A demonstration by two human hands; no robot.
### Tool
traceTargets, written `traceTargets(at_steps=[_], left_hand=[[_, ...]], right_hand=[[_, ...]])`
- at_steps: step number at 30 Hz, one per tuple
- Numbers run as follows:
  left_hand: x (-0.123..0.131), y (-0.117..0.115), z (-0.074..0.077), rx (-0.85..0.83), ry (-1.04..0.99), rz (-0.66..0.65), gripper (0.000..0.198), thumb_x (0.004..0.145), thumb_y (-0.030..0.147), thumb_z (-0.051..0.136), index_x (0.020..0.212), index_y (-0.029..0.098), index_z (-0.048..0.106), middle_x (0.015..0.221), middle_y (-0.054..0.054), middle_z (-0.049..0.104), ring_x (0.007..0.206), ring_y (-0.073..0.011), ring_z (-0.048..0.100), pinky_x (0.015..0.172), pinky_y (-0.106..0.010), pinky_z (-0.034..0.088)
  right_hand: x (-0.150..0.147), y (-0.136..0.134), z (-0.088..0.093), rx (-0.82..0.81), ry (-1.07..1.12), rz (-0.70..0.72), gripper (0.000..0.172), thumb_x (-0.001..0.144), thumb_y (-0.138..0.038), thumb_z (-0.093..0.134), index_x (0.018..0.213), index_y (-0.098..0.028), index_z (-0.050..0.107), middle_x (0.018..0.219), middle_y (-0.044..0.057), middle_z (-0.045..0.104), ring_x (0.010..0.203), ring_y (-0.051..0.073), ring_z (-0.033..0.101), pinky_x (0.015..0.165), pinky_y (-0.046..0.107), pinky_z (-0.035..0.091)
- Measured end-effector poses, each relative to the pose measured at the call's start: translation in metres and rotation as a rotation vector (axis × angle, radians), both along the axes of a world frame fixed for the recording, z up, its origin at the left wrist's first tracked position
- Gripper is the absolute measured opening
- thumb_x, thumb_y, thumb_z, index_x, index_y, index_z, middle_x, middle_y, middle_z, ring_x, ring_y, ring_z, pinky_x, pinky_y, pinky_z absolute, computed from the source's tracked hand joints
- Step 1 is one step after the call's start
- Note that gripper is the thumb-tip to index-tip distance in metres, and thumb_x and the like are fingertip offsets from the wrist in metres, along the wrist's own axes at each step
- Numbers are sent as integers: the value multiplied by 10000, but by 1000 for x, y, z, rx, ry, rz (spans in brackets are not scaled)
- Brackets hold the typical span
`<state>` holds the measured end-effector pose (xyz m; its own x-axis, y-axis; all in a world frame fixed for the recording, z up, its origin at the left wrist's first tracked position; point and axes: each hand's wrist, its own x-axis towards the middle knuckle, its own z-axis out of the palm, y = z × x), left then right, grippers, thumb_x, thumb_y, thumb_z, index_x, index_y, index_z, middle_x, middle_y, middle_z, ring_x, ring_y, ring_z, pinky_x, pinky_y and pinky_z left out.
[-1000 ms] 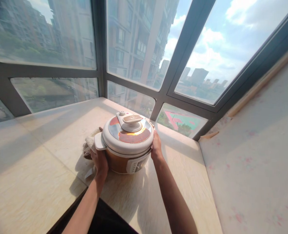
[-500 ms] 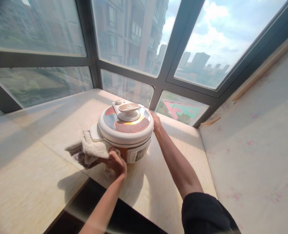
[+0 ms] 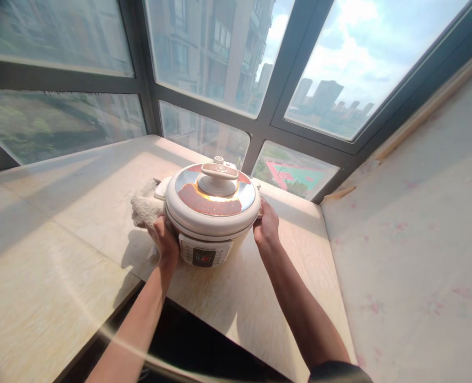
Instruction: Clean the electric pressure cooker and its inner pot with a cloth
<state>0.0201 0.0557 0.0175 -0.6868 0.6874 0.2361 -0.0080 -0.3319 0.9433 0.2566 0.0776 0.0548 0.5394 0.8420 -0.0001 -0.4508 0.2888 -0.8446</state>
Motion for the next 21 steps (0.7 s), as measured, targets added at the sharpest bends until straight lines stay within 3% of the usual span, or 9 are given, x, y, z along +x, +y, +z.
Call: traceTargets(at_steps=[4, 12, 16, 19, 21], left_hand=[[-4, -1, 0, 74, -33, -101, 496, 870, 306, 499, 1337, 155, 566, 1324, -129, 646, 1249, -270, 597, 1102, -410, 456], [45, -61, -3, -20, -98, 173, 523, 809, 280, 599, 1325, 201, 590, 1369, -127, 637, 1303, -283, 588, 1123, -405, 456], [32, -62, 3, 16, -68, 128, 432, 724, 273, 634, 1146, 184, 644, 1178, -121, 698, 1193, -279, 641, 1104, -419, 471], [3, -55, 7, -11, -241, 45, 340, 630, 264, 658, 963, 203, 622, 906, -38, 674, 875, -206, 673, 819, -330, 570], [-18, -54, 9, -35, -379, 28, 298, 560, 261, 644, 839, 205, 559, 745, 20, 574, 644, -139, 569, 569, -244, 487]], right_hand=[[-7, -21, 0, 48, -15, -71, 161, 734, -287, 766, 846, -184, 713, 838, -17, 741, 803, 154, 664, 773, 278, 572], [-4, -23, -3, 83, -89, -30, 224, 725, -362, 804, 820, -200, 681, 819, -43, 695, 774, 123, 612, 723, 239, 517], [6, -27, -3, 70, -147, 72, 269, 733, -424, 808, 830, -214, 671, 817, -38, 680, 758, 122, 611, 685, 226, 510], [11, -32, -2, 44, -213, 127, 314, 753, -488, 790, 861, -219, 672, 853, -22, 696, 800, 150, 635, 699, 255, 525], [13, -36, -4, 20, -231, 136, 347, 751, -521, 783, 894, -222, 678, 895, -9, 715, 853, 178, 654, 742, 288, 547]])
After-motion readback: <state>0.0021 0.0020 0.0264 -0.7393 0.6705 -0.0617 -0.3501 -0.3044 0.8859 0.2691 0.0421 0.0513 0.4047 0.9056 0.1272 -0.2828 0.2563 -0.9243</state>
